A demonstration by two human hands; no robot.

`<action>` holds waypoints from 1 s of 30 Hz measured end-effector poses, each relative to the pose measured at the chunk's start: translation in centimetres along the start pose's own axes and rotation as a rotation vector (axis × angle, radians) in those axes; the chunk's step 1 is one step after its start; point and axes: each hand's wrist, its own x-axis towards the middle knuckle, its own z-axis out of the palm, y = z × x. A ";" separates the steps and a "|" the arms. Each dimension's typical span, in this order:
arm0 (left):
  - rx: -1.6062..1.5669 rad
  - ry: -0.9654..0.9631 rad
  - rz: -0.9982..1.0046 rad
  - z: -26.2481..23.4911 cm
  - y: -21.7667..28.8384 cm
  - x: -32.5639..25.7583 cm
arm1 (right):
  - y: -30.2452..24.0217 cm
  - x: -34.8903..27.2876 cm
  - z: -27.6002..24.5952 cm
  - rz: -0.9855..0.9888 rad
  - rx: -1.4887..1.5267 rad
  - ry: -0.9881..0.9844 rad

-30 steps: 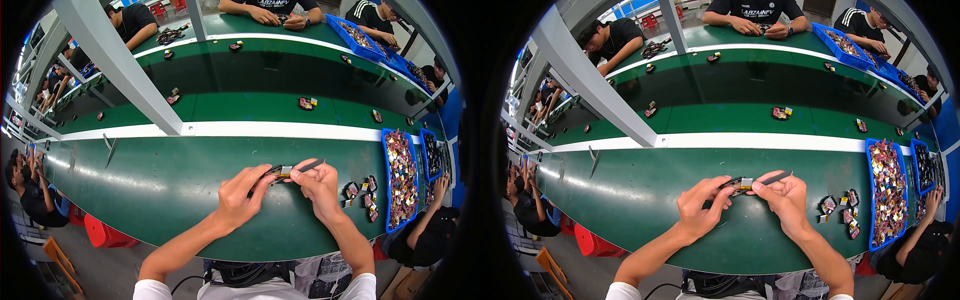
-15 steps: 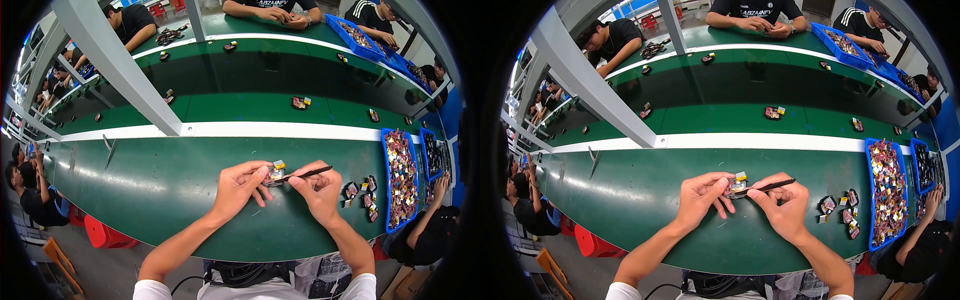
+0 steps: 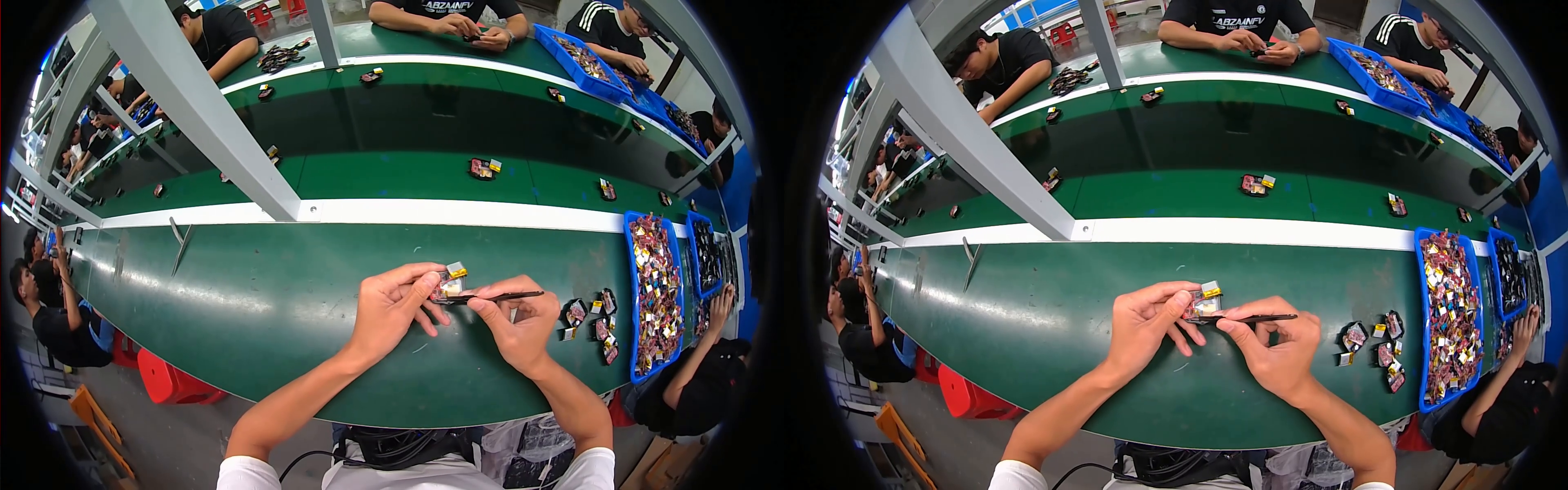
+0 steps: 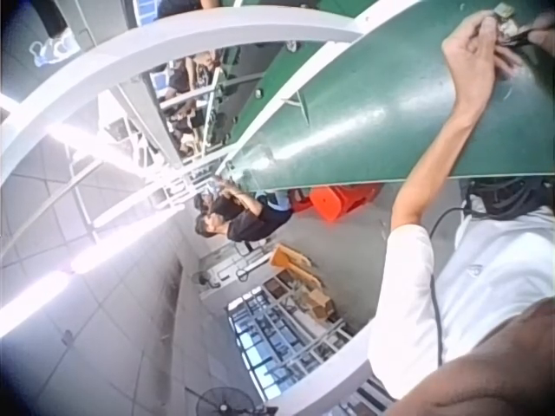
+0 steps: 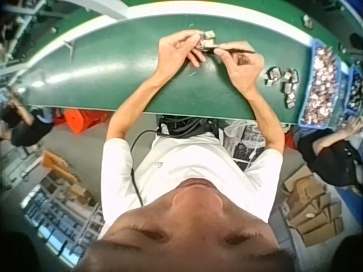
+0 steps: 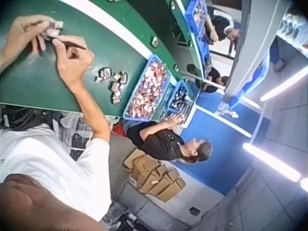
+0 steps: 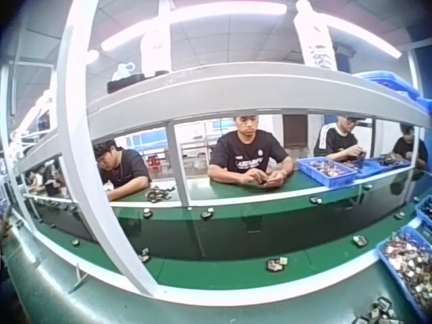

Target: Manually assemble small electronic components or sensors on a production line using tweezers.

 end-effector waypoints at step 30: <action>0.077 0.010 0.016 -0.2 0.6 -0.2 | 0.0 0.2 -0.1 -0.005 -0.028 -0.025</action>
